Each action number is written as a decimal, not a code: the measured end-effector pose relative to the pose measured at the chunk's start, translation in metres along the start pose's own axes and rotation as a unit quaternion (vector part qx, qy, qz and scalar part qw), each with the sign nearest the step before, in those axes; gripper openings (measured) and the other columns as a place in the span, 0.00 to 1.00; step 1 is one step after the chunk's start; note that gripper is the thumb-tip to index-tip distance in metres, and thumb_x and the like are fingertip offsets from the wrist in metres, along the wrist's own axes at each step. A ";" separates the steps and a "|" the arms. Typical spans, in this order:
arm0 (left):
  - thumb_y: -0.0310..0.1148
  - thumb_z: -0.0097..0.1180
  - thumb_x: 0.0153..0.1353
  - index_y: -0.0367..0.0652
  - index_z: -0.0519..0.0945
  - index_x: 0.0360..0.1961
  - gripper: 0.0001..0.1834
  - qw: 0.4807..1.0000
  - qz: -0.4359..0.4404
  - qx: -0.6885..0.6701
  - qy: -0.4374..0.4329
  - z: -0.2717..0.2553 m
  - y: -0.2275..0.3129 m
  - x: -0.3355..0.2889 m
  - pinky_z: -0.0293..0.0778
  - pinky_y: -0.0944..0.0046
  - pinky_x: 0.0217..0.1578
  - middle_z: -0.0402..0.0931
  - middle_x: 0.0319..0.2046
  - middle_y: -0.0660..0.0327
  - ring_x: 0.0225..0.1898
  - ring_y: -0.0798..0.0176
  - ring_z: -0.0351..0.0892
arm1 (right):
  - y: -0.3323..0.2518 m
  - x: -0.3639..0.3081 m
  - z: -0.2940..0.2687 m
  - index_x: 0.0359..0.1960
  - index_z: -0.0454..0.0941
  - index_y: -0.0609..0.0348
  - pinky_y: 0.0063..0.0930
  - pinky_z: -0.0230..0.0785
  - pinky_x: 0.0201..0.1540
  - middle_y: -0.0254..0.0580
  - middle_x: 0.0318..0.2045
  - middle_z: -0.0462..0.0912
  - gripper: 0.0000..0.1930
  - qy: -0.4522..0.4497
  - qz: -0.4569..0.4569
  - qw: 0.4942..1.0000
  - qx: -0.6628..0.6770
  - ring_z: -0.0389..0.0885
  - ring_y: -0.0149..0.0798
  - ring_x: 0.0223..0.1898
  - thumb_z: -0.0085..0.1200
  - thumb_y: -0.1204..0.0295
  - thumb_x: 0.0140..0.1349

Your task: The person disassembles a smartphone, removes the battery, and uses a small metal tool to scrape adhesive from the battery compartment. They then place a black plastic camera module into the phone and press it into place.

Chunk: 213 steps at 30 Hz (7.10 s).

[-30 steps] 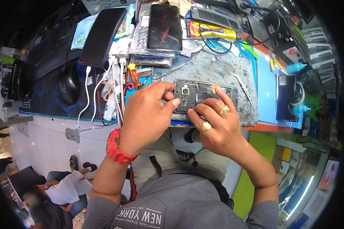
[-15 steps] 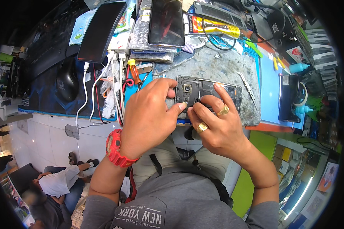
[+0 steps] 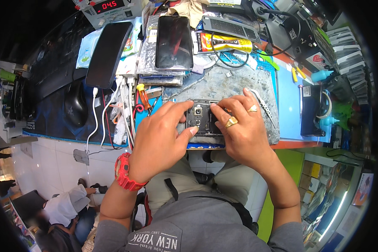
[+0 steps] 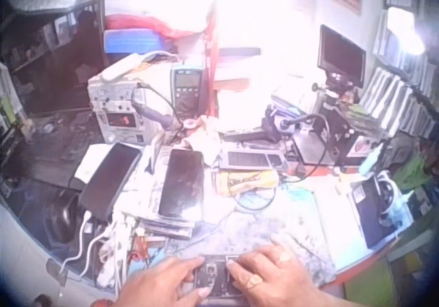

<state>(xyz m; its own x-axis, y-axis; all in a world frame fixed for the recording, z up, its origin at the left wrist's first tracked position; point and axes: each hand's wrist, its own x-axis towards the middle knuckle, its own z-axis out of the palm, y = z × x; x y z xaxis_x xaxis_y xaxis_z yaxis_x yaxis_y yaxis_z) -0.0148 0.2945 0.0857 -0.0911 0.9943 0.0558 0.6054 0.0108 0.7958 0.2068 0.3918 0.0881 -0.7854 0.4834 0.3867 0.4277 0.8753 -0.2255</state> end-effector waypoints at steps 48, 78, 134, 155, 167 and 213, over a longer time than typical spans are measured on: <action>0.31 0.68 0.70 0.35 0.72 0.77 0.36 0.976 0.050 0.196 -0.077 0.003 0.012 -0.006 0.82 0.51 0.38 0.77 0.50 0.50 0.43 0.46 0.85 | 0.020 0.030 0.001 0.58 0.89 0.60 0.68 0.68 0.75 0.43 0.48 0.83 0.21 -0.126 0.003 0.988 0.092 0.82 0.54 0.55 0.70 0.77 0.62; 0.22 0.70 0.66 0.34 0.81 0.63 0.24 0.999 -0.038 -0.037 -0.003 -0.002 -0.003 -0.002 0.75 0.63 0.32 0.84 0.42 0.57 0.27 0.66 0.79 | -0.012 0.006 0.001 0.55 0.89 0.52 0.77 0.61 0.76 0.47 0.55 0.82 0.22 -0.074 -0.030 0.995 0.062 0.81 0.54 0.61 0.64 0.74 0.56; 0.25 0.74 0.64 0.33 0.85 0.61 0.24 0.997 -0.057 -0.042 0.013 -0.001 0.001 0.000 0.76 0.61 0.31 0.85 0.41 0.57 0.26 0.66 0.79 | -0.003 -0.016 -0.020 0.54 0.89 0.51 0.75 0.64 0.75 0.45 0.52 0.84 0.22 -0.057 0.020 0.998 0.033 0.83 0.55 0.58 0.67 0.78 0.55; 0.25 0.72 0.64 0.34 0.83 0.60 0.23 0.996 -0.082 -0.031 0.005 -0.001 0.007 0.000 0.78 0.57 0.34 0.86 0.42 0.56 0.29 0.58 0.83 | -0.012 -0.019 0.000 0.53 0.89 0.52 0.76 0.62 0.76 0.45 0.55 0.82 0.22 -0.022 0.008 1.000 0.021 0.79 0.55 0.64 0.67 0.75 0.53; 0.24 0.73 0.64 0.34 0.83 0.62 0.24 0.997 -0.069 -0.034 0.013 0.001 0.003 -0.002 0.77 0.61 0.33 0.85 0.42 0.57 0.28 0.64 0.79 | -0.021 -0.029 0.001 0.52 0.89 0.49 0.77 0.64 0.75 0.44 0.55 0.82 0.19 -0.010 0.002 1.000 0.007 0.79 0.54 0.63 0.70 0.72 0.57; 0.30 0.80 0.56 0.38 0.89 0.52 0.22 0.985 0.102 0.070 0.123 0.017 -0.016 -0.027 0.79 0.51 0.49 0.85 0.46 0.52 0.47 0.46 0.85 | 0.094 0.018 -0.037 0.40 0.90 0.65 0.51 0.79 0.55 0.57 0.41 0.91 0.07 -0.009 0.301 0.954 0.014 0.90 0.61 0.49 0.67 0.73 0.66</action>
<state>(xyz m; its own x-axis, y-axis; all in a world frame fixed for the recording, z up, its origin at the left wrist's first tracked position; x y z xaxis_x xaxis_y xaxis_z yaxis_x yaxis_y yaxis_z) -0.0092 0.2694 0.0612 -0.1342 0.9218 0.3638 0.7321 -0.1552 0.6633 0.2494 0.4835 0.1066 -0.4097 0.8974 0.1636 0.7915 0.4389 -0.4254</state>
